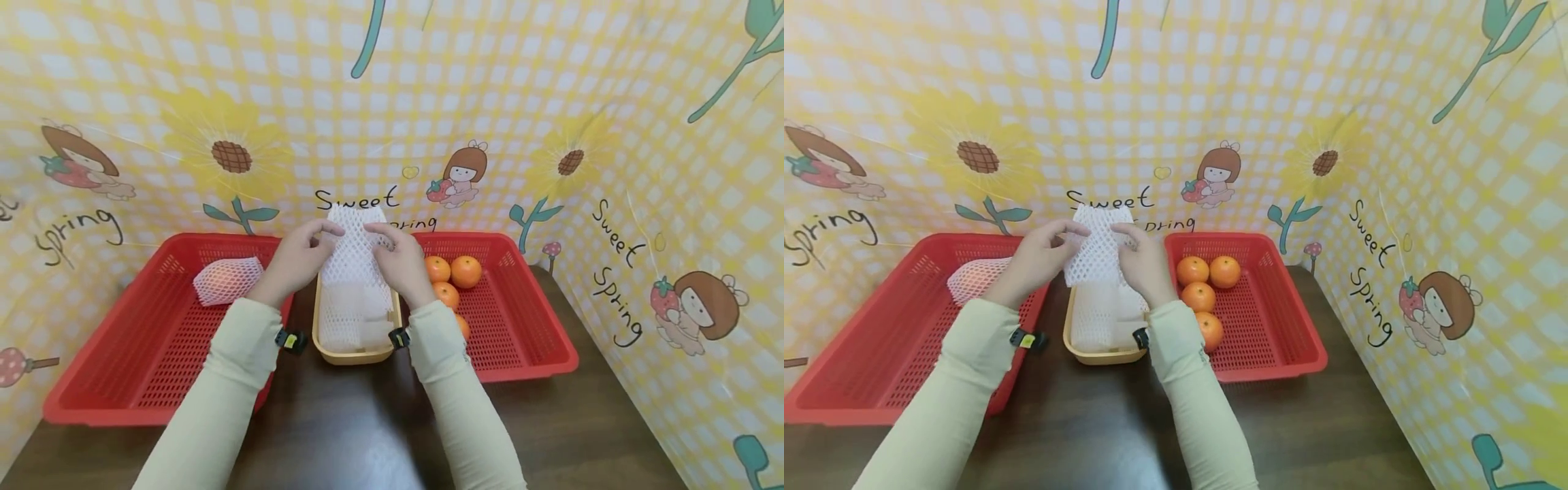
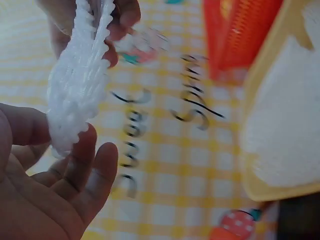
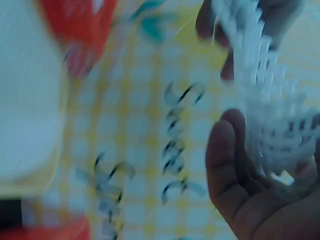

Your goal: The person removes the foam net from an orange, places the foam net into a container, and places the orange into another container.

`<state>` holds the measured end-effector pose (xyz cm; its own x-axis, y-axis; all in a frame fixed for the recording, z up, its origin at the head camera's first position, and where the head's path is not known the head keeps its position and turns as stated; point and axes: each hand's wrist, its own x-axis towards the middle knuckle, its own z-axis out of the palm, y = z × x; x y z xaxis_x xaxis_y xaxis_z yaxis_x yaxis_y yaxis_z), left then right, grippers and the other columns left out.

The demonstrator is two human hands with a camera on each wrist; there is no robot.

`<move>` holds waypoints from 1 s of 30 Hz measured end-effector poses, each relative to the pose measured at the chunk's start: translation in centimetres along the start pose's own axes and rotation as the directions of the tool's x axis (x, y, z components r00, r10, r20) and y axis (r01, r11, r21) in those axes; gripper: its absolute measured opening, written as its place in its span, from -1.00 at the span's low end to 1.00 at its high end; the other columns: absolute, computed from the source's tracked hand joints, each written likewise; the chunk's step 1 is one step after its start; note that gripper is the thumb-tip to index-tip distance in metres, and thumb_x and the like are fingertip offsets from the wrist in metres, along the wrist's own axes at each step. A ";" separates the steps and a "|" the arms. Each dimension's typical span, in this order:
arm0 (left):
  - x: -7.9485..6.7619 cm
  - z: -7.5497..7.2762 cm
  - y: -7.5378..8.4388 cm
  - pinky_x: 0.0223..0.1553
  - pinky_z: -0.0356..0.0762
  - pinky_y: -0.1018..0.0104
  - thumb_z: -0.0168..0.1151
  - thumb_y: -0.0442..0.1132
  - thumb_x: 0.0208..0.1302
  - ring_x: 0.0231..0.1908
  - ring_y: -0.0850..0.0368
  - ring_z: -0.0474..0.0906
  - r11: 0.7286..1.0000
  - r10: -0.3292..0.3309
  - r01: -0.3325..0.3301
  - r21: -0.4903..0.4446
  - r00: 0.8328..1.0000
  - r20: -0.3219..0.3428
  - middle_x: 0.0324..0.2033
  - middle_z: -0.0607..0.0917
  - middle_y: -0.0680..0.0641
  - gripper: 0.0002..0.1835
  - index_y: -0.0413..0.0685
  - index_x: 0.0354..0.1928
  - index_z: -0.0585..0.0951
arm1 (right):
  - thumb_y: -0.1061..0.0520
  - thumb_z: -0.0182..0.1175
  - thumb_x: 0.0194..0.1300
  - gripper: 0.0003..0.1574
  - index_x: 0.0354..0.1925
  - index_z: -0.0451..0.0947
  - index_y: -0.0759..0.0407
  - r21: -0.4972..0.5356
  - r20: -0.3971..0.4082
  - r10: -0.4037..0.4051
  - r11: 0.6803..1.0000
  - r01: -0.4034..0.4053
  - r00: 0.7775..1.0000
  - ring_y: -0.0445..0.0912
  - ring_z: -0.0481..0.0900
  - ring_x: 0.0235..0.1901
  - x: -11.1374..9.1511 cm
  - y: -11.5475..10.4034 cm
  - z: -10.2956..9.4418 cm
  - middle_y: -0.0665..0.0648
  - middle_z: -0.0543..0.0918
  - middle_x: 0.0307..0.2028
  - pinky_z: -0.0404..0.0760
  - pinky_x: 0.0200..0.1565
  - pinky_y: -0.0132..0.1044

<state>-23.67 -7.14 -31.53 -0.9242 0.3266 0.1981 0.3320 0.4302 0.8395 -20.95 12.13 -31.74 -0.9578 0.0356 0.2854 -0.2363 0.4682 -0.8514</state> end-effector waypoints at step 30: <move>4.2 6.3 -10.8 0.41 -0.14 -0.28 0.17 -0.32 0.30 0.48 -0.35 -0.04 0.506 -0.131 -0.186 0.842 0.949 0.288 0.44 0.26 -0.35 -0.74 -0.15 -0.07 0.77 | -0.19 0.25 0.40 -0.59 0.10 0.70 -0.08 -0.824 0.135 0.319 0.562 -0.072 0.938 0.00 0.68 -0.11 3.7 10.4 9.9 0.11 0.72 -0.03 0.66 -0.24 0.00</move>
<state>-30.00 -5.11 -42.96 -0.8655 0.4963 -0.0676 0.4993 0.8656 -0.0380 -28.56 8.36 -43.86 -0.9960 0.0633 -0.0634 0.0715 0.9881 -0.1364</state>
